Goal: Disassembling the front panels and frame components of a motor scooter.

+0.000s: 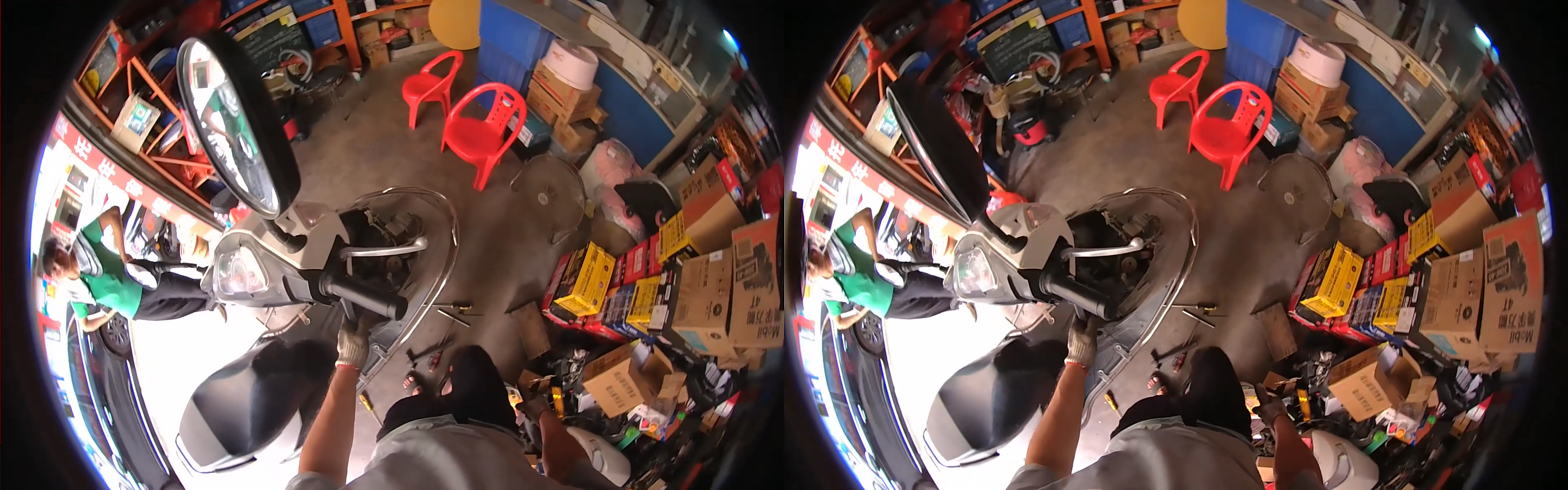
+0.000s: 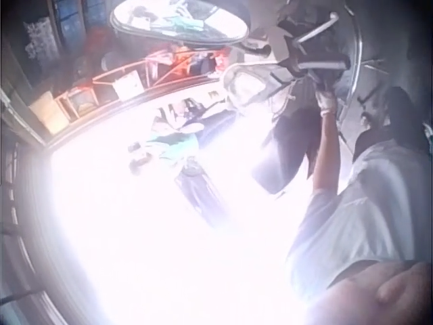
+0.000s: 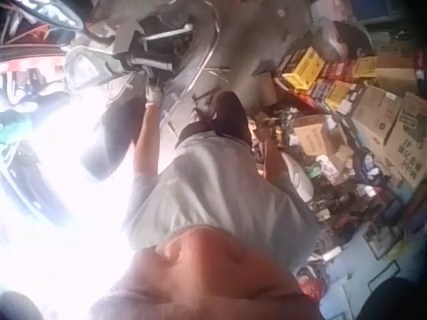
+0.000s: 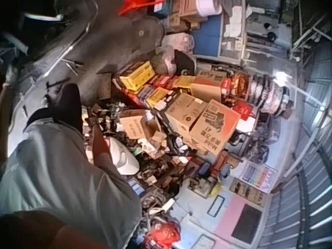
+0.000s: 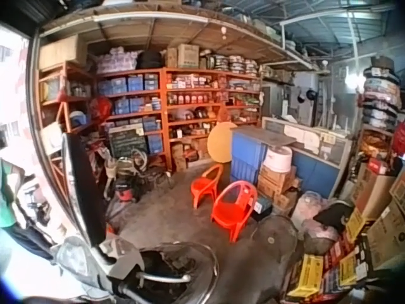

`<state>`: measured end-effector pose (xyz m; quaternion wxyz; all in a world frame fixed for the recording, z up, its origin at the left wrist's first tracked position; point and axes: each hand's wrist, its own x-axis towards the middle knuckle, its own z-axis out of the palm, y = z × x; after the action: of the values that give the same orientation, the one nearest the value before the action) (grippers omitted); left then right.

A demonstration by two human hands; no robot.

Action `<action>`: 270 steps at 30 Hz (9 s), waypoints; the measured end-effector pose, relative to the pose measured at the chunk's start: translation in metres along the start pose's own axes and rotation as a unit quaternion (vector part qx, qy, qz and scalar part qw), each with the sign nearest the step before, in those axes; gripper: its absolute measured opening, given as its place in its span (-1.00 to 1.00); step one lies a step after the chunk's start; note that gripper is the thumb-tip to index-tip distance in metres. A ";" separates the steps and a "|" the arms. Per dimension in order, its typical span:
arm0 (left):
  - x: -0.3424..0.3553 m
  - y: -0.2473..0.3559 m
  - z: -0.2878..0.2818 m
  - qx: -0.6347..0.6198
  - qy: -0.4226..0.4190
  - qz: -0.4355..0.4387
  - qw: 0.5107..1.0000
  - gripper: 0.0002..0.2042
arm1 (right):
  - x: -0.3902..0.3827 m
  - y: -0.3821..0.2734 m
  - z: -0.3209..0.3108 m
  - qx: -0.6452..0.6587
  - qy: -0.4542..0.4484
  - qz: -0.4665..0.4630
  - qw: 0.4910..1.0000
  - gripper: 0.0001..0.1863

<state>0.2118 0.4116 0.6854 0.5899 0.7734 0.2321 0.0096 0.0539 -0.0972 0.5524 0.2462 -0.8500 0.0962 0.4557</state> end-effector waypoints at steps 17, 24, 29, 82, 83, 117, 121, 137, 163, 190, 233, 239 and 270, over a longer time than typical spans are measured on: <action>-0.032 -0.047 0.053 0.089 0.492 -0.129 0.856 -0.52 | 0.328 -0.017 -0.297 -0.080 -0.010 0.071 0.994 -0.48; 0.005 -0.020 0.095 0.204 0.498 -0.181 0.823 -0.63 | 0.363 -0.129 -0.440 -0.157 -0.058 0.033 0.985 -0.54; 0.002 -0.014 0.097 0.275 0.464 -0.091 0.837 -0.67 | 0.395 -0.153 -0.437 -0.238 -0.075 -0.009 0.968 -0.62; 0.034 -0.071 0.138 0.658 0.572 0.084 0.481 -0.64 | 0.786 -0.109 0.023 -0.463 -0.312 -0.555 0.617 -0.45; 0.032 -0.070 0.136 0.677 0.562 0.101 0.465 -0.66 | 0.803 -0.091 0.021 -0.460 -0.312 -0.539 0.633 -0.45; -0.027 -0.601 0.370 0.235 0.113 -0.322 0.910 -0.67 | 0.570 -0.139 0.142 -0.397 -0.475 -0.462 0.635 -0.65; -0.072 -0.620 0.367 0.102 0.396 -0.324 0.853 -0.68 | 0.591 -0.142 0.101 -0.341 -0.440 -0.310 0.771 -0.68; -0.052 -0.703 0.411 0.128 0.530 -0.602 0.583 -0.55 | 0.676 -0.104 0.054 -0.250 -0.312 -0.230 0.887 -0.76; 0.046 -0.117 0.226 0.021 0.611 0.266 0.746 -0.42 | 0.657 -0.143 0.101 -0.023 -0.365 -0.185 0.912 -0.90; 0.085 -0.119 0.209 0.125 0.586 0.363 0.713 -0.70 | 0.655 -0.157 0.078 0.039 -0.385 -0.207 0.899 -0.83; 0.046 -0.392 0.194 0.279 0.509 -0.172 0.796 -0.68 | 0.721 -0.068 0.048 -0.528 0.006 -0.304 0.793 -0.37; 0.113 -0.428 0.172 0.505 0.338 -0.184 0.773 -0.46 | 0.742 -0.053 0.050 -0.541 -0.026 -0.331 0.773 -0.42; -0.042 -0.639 0.369 0.184 0.527 -0.477 0.679 -0.76 | 0.791 -0.061 0.045 -0.435 -0.110 -0.267 0.853 -0.64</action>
<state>0.0584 0.1865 -0.0013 0.1403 0.5178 0.8391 0.0901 0.4927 0.0264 -0.0988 -0.0272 -0.8078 -0.3703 0.4579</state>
